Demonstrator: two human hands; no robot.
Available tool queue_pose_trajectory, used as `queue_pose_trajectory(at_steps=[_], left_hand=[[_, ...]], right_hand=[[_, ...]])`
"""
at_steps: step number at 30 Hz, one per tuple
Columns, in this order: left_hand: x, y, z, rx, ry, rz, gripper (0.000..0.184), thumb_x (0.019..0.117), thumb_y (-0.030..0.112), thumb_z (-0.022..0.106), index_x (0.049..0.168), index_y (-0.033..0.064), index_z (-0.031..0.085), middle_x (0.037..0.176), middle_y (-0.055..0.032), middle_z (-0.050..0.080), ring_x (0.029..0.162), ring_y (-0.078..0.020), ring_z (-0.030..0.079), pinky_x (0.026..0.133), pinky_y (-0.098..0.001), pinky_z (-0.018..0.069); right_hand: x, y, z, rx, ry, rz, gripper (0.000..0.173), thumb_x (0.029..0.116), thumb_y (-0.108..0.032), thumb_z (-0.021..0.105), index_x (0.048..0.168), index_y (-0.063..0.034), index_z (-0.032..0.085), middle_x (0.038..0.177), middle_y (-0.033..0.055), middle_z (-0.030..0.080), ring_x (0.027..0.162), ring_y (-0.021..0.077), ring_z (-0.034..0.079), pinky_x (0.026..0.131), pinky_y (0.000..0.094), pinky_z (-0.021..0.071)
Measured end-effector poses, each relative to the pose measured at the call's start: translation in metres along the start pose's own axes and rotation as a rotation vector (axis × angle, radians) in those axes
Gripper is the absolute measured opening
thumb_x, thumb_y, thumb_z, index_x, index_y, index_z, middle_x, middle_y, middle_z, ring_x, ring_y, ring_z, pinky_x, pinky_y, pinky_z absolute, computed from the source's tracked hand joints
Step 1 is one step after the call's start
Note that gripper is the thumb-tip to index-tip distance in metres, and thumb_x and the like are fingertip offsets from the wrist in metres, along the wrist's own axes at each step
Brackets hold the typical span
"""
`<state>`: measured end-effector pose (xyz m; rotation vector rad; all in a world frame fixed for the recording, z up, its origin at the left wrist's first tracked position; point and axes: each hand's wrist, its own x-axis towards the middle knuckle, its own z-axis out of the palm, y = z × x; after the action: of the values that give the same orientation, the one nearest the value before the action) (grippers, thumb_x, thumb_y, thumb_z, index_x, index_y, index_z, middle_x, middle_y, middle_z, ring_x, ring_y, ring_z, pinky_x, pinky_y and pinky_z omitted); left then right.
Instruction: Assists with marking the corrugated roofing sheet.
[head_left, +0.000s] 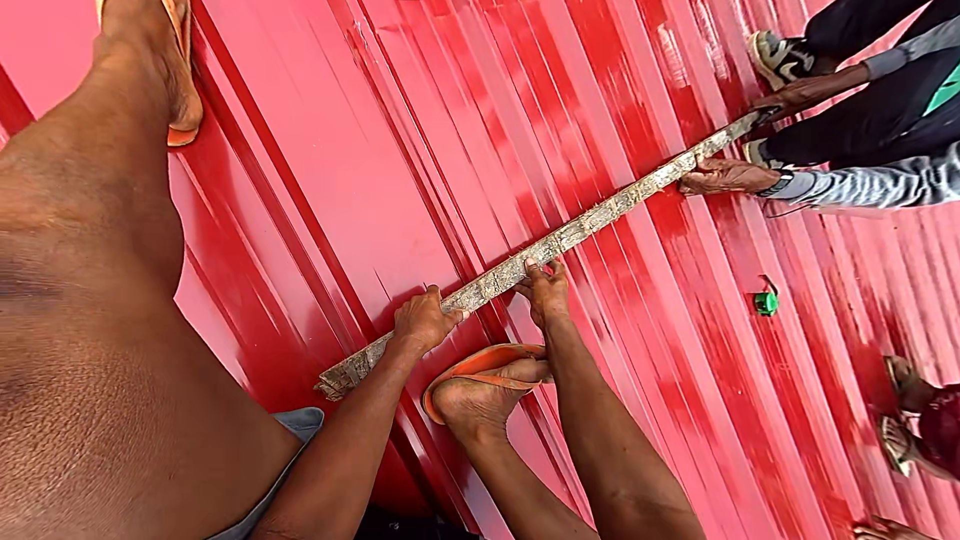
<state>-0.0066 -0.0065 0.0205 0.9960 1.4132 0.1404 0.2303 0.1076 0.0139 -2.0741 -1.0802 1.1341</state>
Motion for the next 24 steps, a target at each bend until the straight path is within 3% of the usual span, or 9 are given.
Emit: queue_pose_trajectory(at_steps=[24], left_hand=[[0.0051,-0.0007,0.0009,0.01,-0.014,0.025,0.06,0.098,0.058,0.058,0.129,0.0063,0.059,0.118,-0.018,0.068,0.115,-0.0356,0.065,0.097,-0.0593,0.0491]], right_hand=[[-0.0003,-0.0001,-0.0018,0.041,0.001,-0.004,0.053,0.1047,-0.014,0.06,0.148,-0.0045,0.031,0.1,0.0199,0.066,0.068,0.0233,0.071,0.065,0.0373,0.0631]])
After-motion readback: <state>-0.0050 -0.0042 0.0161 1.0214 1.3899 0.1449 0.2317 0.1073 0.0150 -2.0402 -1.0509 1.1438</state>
